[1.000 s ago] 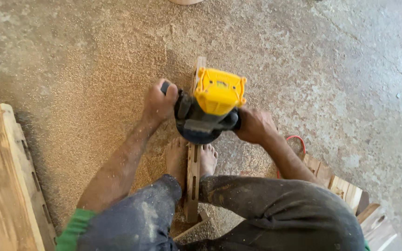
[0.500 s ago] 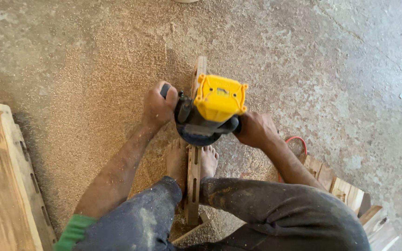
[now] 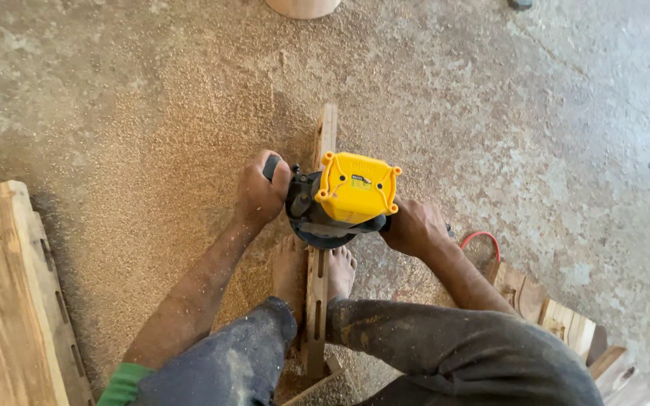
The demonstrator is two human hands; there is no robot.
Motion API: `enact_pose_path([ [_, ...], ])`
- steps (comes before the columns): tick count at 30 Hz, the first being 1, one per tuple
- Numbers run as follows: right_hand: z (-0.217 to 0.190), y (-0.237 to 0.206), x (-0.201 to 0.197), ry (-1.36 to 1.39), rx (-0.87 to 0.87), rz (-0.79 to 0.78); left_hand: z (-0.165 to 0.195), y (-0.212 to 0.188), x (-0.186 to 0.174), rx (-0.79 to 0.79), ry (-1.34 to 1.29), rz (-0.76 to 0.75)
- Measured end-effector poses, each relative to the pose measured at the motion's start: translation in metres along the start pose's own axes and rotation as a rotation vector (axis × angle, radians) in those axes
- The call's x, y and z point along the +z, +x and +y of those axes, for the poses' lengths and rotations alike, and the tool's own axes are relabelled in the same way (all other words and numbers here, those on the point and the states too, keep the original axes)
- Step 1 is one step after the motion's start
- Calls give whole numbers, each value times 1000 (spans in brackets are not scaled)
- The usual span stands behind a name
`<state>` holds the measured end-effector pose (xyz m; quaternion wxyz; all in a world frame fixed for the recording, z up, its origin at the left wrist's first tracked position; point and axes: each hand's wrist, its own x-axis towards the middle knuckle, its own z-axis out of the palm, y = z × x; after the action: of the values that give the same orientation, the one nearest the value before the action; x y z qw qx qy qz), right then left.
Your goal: The person selects a wooden plank from a pile and uses a handheld electric router to cut grooves along its length. The person sits on the floor, stabilizing the plank with their feet while guiding the tool along the wood.
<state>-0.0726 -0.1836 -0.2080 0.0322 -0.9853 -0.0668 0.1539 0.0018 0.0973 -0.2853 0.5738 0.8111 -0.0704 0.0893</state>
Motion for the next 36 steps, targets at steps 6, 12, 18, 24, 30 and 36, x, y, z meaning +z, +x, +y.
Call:
enact_pose_path([
  [6,-1,9,-32,97,61,4,8,38,3,-268,3,-164],
  [12,2,3,-8,-7,35,33,14,11,-1,-48,10,-22],
  [18,9,7,3,-14,37,-41,5,7,0,-52,-9,-45],
  [24,11,13,-21,106,-43,135,10,40,5,-187,61,-102],
  [30,1,2,2,29,29,-12,7,0,1,25,4,6],
  [36,14,17,-12,40,21,-15,3,35,6,-199,9,-118],
])
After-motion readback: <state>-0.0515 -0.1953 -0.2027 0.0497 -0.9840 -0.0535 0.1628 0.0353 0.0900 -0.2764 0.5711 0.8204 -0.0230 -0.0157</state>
